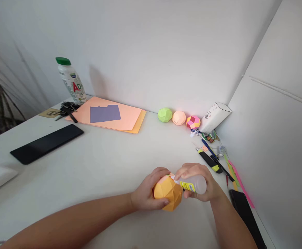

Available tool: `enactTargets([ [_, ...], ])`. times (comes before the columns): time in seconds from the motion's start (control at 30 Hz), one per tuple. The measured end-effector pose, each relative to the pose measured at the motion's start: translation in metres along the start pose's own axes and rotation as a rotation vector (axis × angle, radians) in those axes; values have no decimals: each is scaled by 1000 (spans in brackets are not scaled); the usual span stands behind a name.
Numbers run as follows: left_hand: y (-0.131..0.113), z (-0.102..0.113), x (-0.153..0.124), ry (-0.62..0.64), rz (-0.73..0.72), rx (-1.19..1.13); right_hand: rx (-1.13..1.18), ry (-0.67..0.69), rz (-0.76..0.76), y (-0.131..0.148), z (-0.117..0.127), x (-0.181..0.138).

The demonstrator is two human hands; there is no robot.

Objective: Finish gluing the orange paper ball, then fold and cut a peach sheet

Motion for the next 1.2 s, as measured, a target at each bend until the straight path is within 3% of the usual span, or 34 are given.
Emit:
enactTargets([
  [0.43,-1,-1,1,21,-18,21,-154,158,-75,9,3,-4],
  [1.2,0,2,2,-5,31,21,-137,88,11,8,7,-5],
])
Point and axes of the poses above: each hand's wrist, its own x-axis towards the middle knuckle, its own z-axis out of the back of the hand, y = z × x, the point moved 6 cm from there along x, towards the middle knuckle, and after that the axes turned 15 degrees about -z, right-handed, at the moved point
